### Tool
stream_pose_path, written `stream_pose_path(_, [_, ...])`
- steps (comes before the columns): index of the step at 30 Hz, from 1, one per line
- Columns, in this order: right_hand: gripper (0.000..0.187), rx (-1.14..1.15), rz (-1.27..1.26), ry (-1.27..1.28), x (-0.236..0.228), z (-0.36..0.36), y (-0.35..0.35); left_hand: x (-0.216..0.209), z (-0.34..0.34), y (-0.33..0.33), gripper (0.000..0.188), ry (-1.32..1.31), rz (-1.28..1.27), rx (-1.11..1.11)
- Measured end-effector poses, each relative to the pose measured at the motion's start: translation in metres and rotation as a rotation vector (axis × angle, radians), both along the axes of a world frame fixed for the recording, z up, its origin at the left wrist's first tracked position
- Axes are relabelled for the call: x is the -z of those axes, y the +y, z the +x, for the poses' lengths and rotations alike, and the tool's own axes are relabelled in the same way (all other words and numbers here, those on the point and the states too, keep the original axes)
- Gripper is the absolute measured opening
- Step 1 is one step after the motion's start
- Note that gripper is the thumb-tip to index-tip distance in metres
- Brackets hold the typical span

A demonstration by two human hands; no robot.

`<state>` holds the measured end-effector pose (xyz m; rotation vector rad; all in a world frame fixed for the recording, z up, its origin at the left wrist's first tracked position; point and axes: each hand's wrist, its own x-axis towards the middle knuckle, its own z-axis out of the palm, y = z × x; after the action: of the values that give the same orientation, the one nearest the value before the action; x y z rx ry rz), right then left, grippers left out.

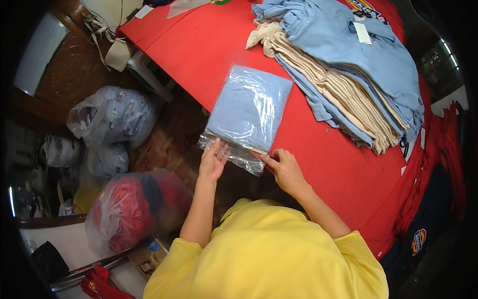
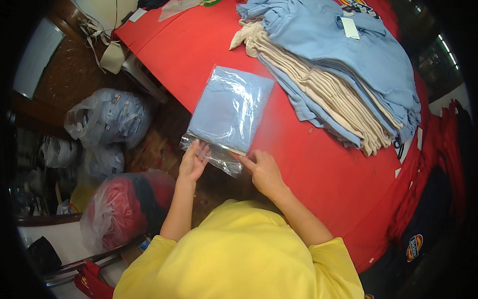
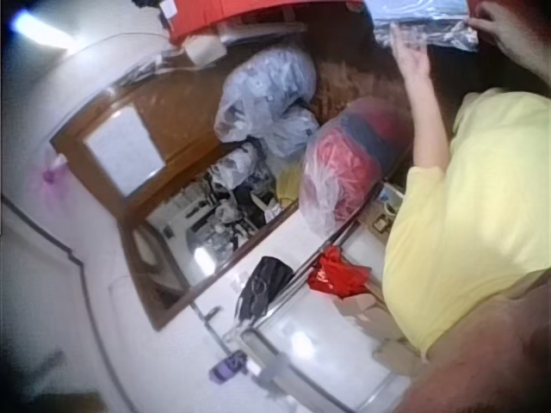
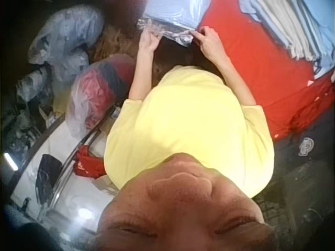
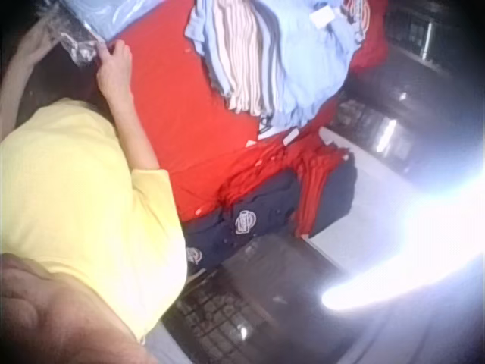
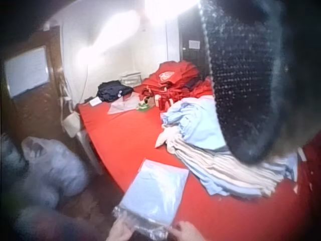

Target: The person packs a blue shirt into a plastic sleeve, seals the sleeve, and then begins folding a tan shirt on a red workspace.

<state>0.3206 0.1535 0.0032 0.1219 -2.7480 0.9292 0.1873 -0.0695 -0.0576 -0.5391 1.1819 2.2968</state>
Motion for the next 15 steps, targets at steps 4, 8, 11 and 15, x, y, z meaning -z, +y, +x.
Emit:
stream_pose_path(4, [0.030,-0.010,0.021,0.014,0.003,0.002,0.000,0.002,-0.006,0.006,0.022,-0.092,0.114,-0.062])
stream_pose_path(8, [0.031,-0.040,-0.005,-0.001,0.001,0.004,0.005,-0.005,-0.011,0.013,0.013,-0.021,0.118,-0.140])
stream_pose_path(11, [0.035,0.173,-0.454,-0.112,-0.002,-0.004,0.012,-0.047,-0.027,0.026,0.007,0.136,0.082,-0.223])
stream_pose_path(15, [0.049,0.233,-1.351,-0.212,-0.015,-0.048,0.001,-0.124,-0.040,0.039,0.019,0.658,-0.092,0.071])
